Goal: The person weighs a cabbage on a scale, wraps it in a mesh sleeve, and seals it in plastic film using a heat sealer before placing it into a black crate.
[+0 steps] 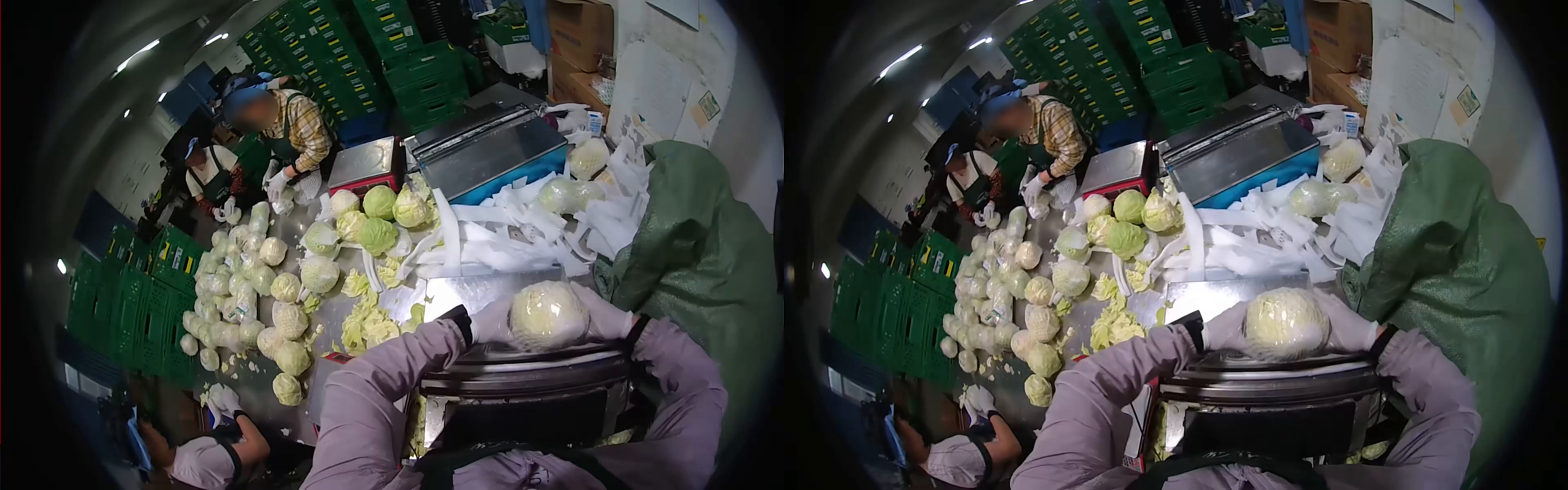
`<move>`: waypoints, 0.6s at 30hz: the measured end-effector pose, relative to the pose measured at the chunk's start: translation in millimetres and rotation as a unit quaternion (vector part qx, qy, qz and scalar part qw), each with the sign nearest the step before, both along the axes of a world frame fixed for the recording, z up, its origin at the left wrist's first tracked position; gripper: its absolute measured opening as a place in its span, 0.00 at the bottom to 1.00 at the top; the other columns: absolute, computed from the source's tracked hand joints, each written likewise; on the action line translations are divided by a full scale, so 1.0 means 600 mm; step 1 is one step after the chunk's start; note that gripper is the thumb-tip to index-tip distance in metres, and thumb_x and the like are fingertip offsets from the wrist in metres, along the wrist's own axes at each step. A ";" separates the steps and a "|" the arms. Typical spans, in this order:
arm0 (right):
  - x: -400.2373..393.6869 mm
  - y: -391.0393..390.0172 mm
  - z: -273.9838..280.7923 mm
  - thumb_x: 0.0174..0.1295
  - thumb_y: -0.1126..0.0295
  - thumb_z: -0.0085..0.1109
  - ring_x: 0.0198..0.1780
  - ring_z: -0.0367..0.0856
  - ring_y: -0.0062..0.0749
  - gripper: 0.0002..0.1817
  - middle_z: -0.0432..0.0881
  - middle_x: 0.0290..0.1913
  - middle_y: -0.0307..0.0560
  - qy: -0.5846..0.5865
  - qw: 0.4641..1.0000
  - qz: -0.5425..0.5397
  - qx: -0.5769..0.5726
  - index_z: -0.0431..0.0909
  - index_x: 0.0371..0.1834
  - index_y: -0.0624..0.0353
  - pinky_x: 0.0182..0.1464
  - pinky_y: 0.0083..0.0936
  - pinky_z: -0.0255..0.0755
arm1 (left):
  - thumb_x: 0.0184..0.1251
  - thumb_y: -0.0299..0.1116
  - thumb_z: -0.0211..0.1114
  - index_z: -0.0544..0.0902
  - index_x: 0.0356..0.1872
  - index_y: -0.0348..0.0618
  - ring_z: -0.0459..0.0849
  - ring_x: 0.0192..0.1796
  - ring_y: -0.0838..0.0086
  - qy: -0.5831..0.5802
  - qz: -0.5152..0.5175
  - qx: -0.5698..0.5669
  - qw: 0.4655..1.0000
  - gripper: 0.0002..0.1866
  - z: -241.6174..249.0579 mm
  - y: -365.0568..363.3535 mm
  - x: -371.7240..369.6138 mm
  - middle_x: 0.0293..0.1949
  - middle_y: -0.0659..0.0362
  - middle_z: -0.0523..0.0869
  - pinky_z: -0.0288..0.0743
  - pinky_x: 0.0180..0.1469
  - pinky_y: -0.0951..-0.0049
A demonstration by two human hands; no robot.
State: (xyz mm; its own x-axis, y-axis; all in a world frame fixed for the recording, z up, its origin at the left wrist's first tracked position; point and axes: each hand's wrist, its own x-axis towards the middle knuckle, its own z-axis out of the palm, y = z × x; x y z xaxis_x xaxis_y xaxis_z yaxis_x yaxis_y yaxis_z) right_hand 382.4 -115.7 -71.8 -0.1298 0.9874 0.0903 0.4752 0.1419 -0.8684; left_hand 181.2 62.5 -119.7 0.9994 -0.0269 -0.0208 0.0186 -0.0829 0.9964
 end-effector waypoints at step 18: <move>-0.235 -0.387 -0.070 0.75 0.48 0.26 0.72 0.59 0.54 0.37 0.63 0.68 0.70 0.720 0.524 -0.129 -0.436 0.56 0.69 0.77 0.72 0.45 0.53 | 0.74 0.54 0.48 0.71 0.62 0.31 0.78 0.62 0.61 0.368 0.207 -0.515 0.746 0.33 0.053 -0.274 -0.451 0.59 0.44 0.77 0.71 0.64 0.64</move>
